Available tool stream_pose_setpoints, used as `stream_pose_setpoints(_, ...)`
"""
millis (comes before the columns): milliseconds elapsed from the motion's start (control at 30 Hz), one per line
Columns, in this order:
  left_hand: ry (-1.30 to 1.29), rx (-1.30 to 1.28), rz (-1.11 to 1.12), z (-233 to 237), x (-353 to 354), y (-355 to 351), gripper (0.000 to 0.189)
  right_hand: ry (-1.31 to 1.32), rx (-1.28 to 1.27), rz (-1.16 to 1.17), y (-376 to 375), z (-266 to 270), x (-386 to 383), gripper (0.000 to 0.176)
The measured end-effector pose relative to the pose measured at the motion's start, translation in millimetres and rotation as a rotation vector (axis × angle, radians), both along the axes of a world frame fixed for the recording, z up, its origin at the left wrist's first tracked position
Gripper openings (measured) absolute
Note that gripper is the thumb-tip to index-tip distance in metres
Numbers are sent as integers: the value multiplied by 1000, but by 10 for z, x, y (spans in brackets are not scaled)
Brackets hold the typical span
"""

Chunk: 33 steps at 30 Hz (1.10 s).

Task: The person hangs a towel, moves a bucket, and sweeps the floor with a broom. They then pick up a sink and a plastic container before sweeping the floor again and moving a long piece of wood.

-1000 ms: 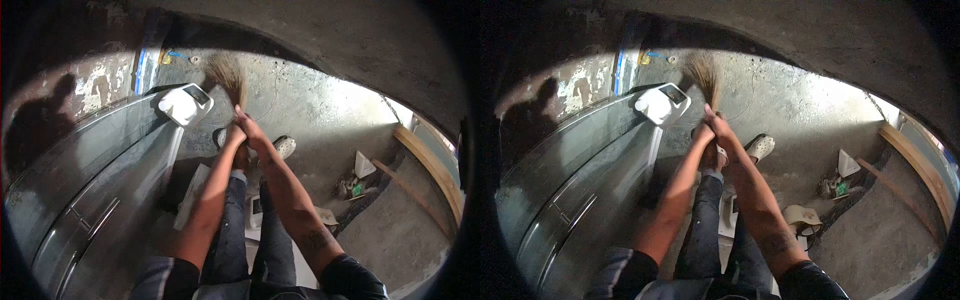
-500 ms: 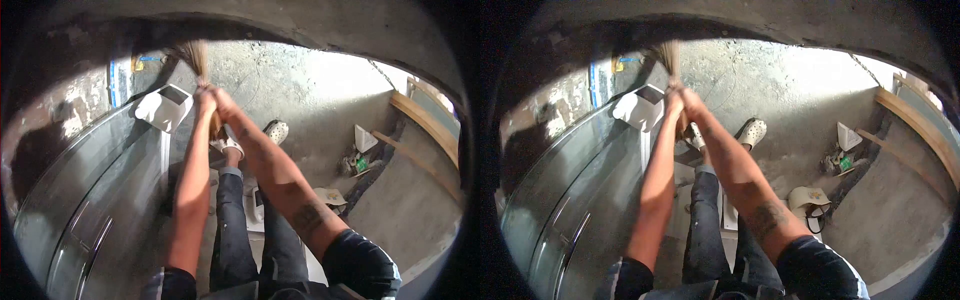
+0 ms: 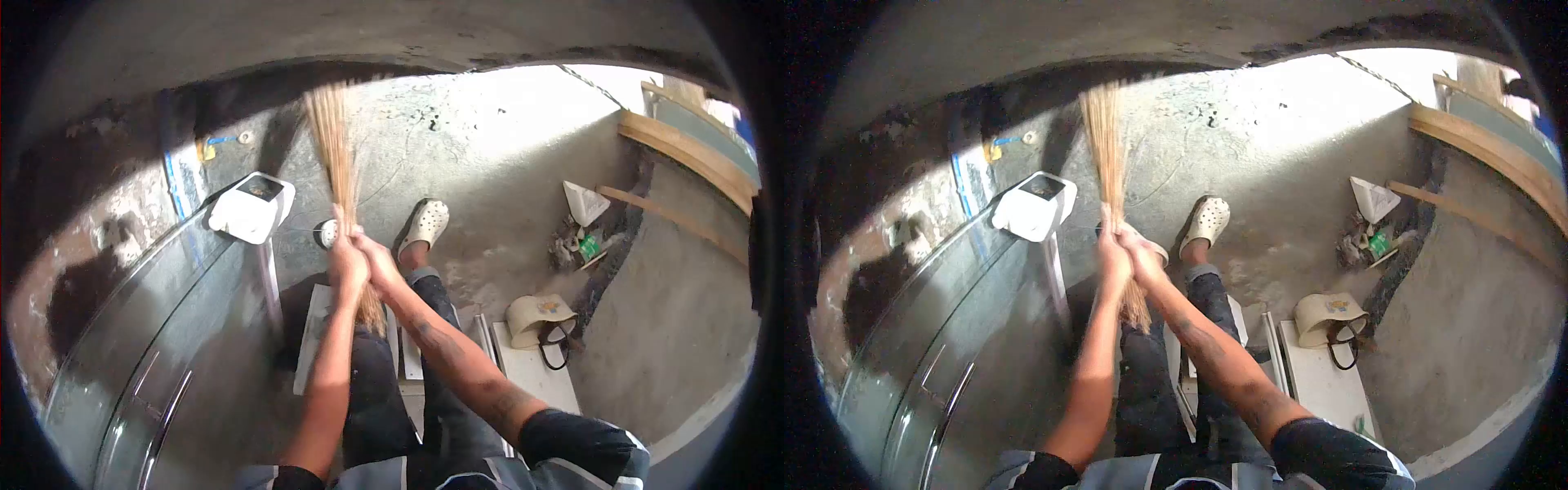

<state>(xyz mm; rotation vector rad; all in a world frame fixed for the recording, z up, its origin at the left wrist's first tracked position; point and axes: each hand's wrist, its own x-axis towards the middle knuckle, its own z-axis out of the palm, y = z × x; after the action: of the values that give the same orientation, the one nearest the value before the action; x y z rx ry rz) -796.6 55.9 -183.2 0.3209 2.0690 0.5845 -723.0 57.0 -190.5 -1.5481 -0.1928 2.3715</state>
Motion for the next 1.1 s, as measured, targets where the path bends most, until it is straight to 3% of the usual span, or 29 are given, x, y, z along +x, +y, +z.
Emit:
stream_pose_setpoints(33,35,79,122,-200,-125,-57,45,20,-12,71,181,16,-162,40)
stream_pose_setpoints(67,81,-98,22,-143,-251,188,46,-34,-11,130,362,-118,-250,43)
stream_pose_setpoints(100,130,65,10,-196,-248,390,49,-86,-12,190,538,-252,-336,45)
stream_pose_setpoints(133,58,-46,-93,-512,-199,476,39,-122,-13,47,303,-1007,-182,48)
stream_pose_setpoints(167,-99,125,-4,-1075,1,426,38,-152,-3,-94,75,-1737,-30,50)
stream_pose_setpoints(233,-31,18,-538,-1597,469,288,49,-103,-50,-336,33,-1710,648,48)
stream_pose_setpoints(267,2,51,-579,-876,814,532,50,-110,-159,-412,89,-1357,924,46)
stream_pose_setpoints(300,-30,44,-637,-867,1088,430,53,-117,-267,-486,161,-865,1156,45)
stream_pose_setpoints(400,-215,-121,-630,-28,1427,392,59,-153,-179,-532,-19,-89,1488,41)
stream_pose_setpoints(433,-171,-48,-645,154,1424,287,55,-202,-186,-517,-101,91,1519,41)
stream_pose_setpoints(500,-102,155,-458,189,1330,-112,59,-366,-94,-344,-179,439,1293,42)
stream_pose_setpoints(533,-120,255,-238,128,1216,-289,57,-322,-95,-246,-299,423,1164,42)
stream_pose_setpoints(567,-160,224,-45,155,971,-367,49,-266,89,-108,-437,298,974,40)
stream_pose_setpoints(600,-189,208,158,180,726,-446,42,-255,65,180,-585,61,780,39)
stream_pose_setpoints(633,-144,112,241,116,453,-482,32,-255,209,237,-467,162,460,41)
stream_pose_setpoints(700,-142,28,339,-184,152,-529,28,-112,76,315,-454,-232,29,41)
stream_pose_setpoints(733,-181,34,348,-412,126,-536,30,-309,203,526,-433,-614,80,52)
stream_pose_setpoints(767,-278,50,355,-680,298,-505,29,-445,258,594,-403,-801,203,49)
stream_pose_setpoints(800,-374,61,362,-940,469,-472,29,-534,261,537,-390,-922,555,45)
stream_pose_setpoints(833,-13,-193,-260,-710,892,-145,27,-583,237,442,-399,-965,1030,42)
stream_pose_setpoints(867,124,168,-453,-990,1428,-302,34,-609,221,333,-396,-911,1525,39)
stream_pose_setpoints(900,36,59,-522,-748,1743,-188,41,-617,207,252,-368,-764,1971,37)
stream_pose_setpoints(933,-52,-52,-602,-480,2055,-56,51,-441,43,-222,-552,-805,2420,33)
stream_pose_setpoints(967,-136,-158,-689,-207,2367,83,64,-286,-39,-425,-540,-671,2720,32)
stream_pose_setpoints(1033,-182,-34,-581,-65,2806,-122,63,-301,-152,-430,-473,-103,3006,33)
stream_pose_setpoints(1100,-254,-65,-618,566,2556,33,64,-369,-146,-433,-367,564,2767,34)
